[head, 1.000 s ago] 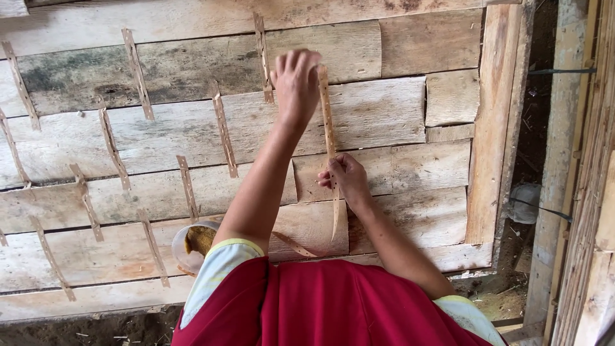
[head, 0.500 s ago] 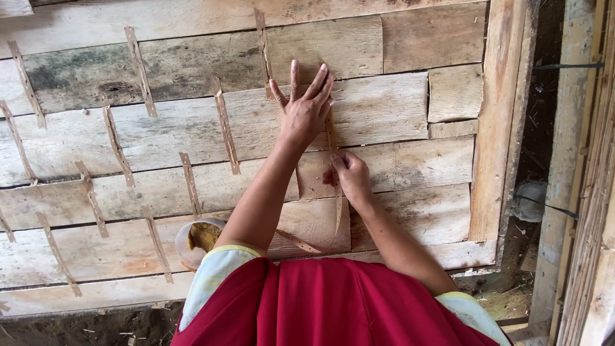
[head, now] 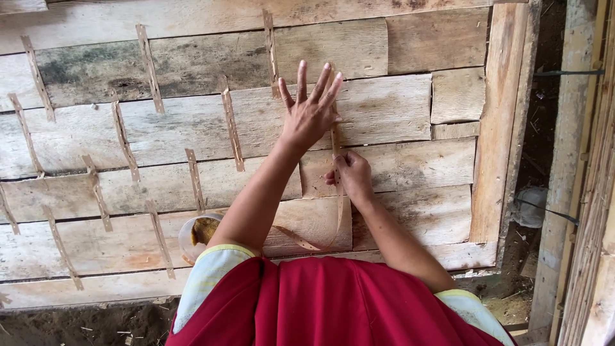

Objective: Applying glue to thin veneer strips and pressing them onto a wooden board to create a patterned surface.

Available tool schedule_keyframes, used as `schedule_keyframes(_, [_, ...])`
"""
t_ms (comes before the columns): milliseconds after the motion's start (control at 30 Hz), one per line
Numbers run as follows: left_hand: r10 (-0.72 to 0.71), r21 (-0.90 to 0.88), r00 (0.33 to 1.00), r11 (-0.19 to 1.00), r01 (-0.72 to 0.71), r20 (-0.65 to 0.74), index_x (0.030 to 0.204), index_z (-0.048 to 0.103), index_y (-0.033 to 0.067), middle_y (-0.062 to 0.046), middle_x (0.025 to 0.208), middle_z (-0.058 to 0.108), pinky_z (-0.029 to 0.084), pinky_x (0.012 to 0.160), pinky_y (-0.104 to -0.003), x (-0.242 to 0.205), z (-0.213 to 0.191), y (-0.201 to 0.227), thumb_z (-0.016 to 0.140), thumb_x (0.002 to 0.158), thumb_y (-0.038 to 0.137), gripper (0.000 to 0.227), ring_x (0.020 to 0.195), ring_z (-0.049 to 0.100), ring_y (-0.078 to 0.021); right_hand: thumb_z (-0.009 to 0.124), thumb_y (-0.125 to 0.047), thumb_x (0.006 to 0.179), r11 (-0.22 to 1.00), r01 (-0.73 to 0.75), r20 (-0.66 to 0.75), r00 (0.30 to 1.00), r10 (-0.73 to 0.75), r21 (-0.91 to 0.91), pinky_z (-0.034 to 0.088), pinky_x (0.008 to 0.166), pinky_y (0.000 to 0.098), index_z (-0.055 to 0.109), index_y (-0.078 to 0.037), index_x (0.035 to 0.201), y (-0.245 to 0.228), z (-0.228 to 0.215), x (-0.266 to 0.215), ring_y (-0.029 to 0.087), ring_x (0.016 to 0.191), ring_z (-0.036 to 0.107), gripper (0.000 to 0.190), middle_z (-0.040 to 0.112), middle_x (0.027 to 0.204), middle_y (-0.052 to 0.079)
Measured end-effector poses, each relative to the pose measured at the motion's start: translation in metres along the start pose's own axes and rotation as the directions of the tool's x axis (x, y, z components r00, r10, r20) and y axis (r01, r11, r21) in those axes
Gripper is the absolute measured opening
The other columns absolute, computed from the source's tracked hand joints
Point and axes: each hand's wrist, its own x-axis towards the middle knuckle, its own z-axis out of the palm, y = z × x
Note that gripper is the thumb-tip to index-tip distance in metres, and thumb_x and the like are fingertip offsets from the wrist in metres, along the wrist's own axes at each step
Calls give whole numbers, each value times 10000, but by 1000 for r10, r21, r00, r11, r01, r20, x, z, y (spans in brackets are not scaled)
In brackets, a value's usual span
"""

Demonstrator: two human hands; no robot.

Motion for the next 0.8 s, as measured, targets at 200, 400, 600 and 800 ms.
schedule_keyframes(200, [-8,-85,932,996,-24,-363,1352,656,232,35,1519,535,-233,1140,-624,-31,41,14,577,1051,343,330,1554,62,-244,638,-174,968,990,7,-147,989,-28,-140,577,430,314,637,-35,820,2,10,1,282,516,730,204,698,614,222])
schedule_keyframes(400, [-52,-23,975,999,49,-214,1544,439,357,177,1662,267,-133,1117,-749,-43,68,10,573,1026,457,544,1557,-70,-333,684,-351,924,863,67,-220,954,-202,-502,529,666,419,706,-93,747,9,21,-3,301,685,685,314,696,675,114])
schedule_keyframes(600, [-43,-66,999,997,44,15,1623,274,354,157,1710,83,-56,1118,-812,-48,39,13,595,983,543,741,1532,-143,-438,696,-339,894,850,62,-242,946,-218,-522,508,624,410,673,-108,689,4,26,-5,247,602,625,311,623,586,94])
schedule_keyframes(800, [25,-62,998,998,-22,60,1649,207,301,102,1723,23,-39,1111,-829,-48,40,5,686,842,674,1010,1504,-189,-491,685,-289,853,907,9,-270,953,-134,-420,578,471,327,650,-112,645,-6,28,-7,198,465,670,276,643,499,83])
